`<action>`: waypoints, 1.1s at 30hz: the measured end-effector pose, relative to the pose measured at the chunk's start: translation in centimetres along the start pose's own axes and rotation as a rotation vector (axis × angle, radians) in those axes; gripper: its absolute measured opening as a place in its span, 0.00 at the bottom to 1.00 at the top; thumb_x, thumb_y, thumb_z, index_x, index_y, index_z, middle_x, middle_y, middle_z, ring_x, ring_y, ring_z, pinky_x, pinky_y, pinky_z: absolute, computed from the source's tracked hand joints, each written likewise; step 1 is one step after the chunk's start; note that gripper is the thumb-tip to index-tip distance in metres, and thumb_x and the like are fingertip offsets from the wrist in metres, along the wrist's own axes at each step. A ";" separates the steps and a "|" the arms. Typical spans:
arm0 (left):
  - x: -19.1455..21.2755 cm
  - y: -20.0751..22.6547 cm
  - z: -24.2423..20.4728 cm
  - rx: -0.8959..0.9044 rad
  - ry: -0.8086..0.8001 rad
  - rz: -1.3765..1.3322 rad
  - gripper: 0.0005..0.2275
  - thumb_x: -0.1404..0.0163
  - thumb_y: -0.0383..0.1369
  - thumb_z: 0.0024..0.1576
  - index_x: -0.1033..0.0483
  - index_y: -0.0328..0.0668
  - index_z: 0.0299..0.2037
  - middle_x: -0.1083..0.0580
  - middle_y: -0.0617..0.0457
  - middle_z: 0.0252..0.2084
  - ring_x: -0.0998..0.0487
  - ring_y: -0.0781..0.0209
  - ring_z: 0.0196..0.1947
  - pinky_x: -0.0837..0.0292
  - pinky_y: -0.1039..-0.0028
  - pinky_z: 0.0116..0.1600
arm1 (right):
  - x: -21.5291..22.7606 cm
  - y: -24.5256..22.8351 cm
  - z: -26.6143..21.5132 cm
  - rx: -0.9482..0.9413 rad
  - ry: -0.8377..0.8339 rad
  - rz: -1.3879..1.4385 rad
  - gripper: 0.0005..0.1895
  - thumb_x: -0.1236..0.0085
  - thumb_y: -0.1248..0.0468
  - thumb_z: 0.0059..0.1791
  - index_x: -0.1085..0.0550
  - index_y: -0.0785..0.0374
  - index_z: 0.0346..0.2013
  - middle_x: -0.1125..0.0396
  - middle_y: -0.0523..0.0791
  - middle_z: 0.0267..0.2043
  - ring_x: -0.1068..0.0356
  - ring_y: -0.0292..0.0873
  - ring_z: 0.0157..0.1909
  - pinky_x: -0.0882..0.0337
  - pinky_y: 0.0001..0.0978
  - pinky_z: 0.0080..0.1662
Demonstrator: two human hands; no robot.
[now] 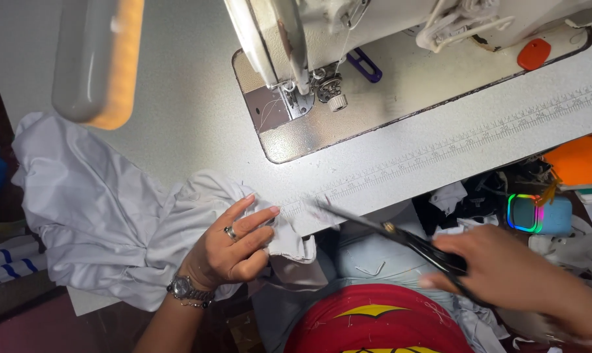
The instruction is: Trimming excess fabric from a garment piece using scissors at a sewing workstation
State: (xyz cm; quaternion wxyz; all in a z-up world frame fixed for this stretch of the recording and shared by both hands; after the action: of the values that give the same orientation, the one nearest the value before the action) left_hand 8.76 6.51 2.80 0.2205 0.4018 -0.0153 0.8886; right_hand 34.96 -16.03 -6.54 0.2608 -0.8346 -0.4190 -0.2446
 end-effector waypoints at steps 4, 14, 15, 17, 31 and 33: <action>-0.4 -1.2 0.6 0.112 -0.106 -0.014 0.04 0.61 0.20 0.61 0.37 0.37 0.36 0.28 0.43 0.34 0.27 0.48 0.31 0.26 0.54 0.41 | -2.3 5.9 -2.4 0.007 -0.066 0.139 0.38 0.16 0.29 0.39 0.31 0.50 0.15 0.41 0.34 0.17 0.40 0.29 0.23 0.42 0.27 0.30; -4.7 -11.2 1.1 0.789 -0.664 0.110 0.09 0.47 0.41 0.55 0.25 0.47 0.36 0.22 0.53 0.35 0.22 0.40 0.31 0.31 0.51 0.32 | -2.7 -2.9 -2.7 -0.073 -0.150 0.822 0.33 0.44 0.34 0.39 0.28 0.64 0.16 0.40 0.46 0.15 0.45 0.41 0.18 0.46 0.34 0.31; -4.9 -11.5 0.9 0.793 -0.656 0.113 0.09 0.47 0.41 0.55 0.25 0.47 0.36 0.22 0.53 0.35 0.22 0.40 0.31 0.31 0.51 0.32 | -2.8 -3.5 -2.2 -0.071 -0.148 0.813 0.33 0.44 0.34 0.39 0.28 0.64 0.16 0.40 0.46 0.15 0.45 0.41 0.18 0.46 0.34 0.31; -4.9 -12.4 0.6 0.816 -0.624 0.166 0.10 0.44 0.45 0.52 0.20 0.52 0.34 0.25 0.58 0.32 0.23 0.46 0.35 0.31 0.54 0.29 | -3.2 -5.0 -1.0 -0.053 -0.159 0.952 0.25 0.28 0.53 0.45 0.30 0.66 0.15 0.40 0.49 0.12 0.42 0.43 0.17 0.46 0.34 0.30; -2.6 -13.7 -0.1 0.815 -0.500 0.210 0.02 0.50 0.32 0.59 0.28 0.50 0.34 0.27 0.54 0.33 0.24 0.47 0.30 0.33 0.56 0.31 | -4.9 -5.1 0.1 -0.089 -0.061 0.584 0.31 0.32 0.45 0.51 0.38 0.59 0.18 0.45 0.42 0.16 0.44 0.36 0.21 0.45 0.31 0.30; -3.1 -13.2 0.5 0.642 -0.423 0.323 0.05 0.49 0.28 0.54 0.30 0.52 0.33 0.30 0.54 0.33 0.26 0.47 0.28 0.35 0.56 0.27 | -5.1 -4.9 0.1 -0.055 -0.028 0.536 0.33 0.33 0.42 0.52 0.41 0.56 0.19 0.50 0.39 0.19 0.49 0.36 0.24 0.48 0.32 0.32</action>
State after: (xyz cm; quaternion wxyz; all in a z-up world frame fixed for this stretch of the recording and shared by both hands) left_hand 16.23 17.10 -1.13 -0.0664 0.6164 0.1544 0.7693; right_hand 28.19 -16.34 -8.70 0.2876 -0.9259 -0.1798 -0.1663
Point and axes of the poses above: each hand's wrist, its own z-axis towards the middle knuckle, its own x-axis out of the back of the hand, y = z × x, the point moved 8 cm from there along z, towards the middle knuckle
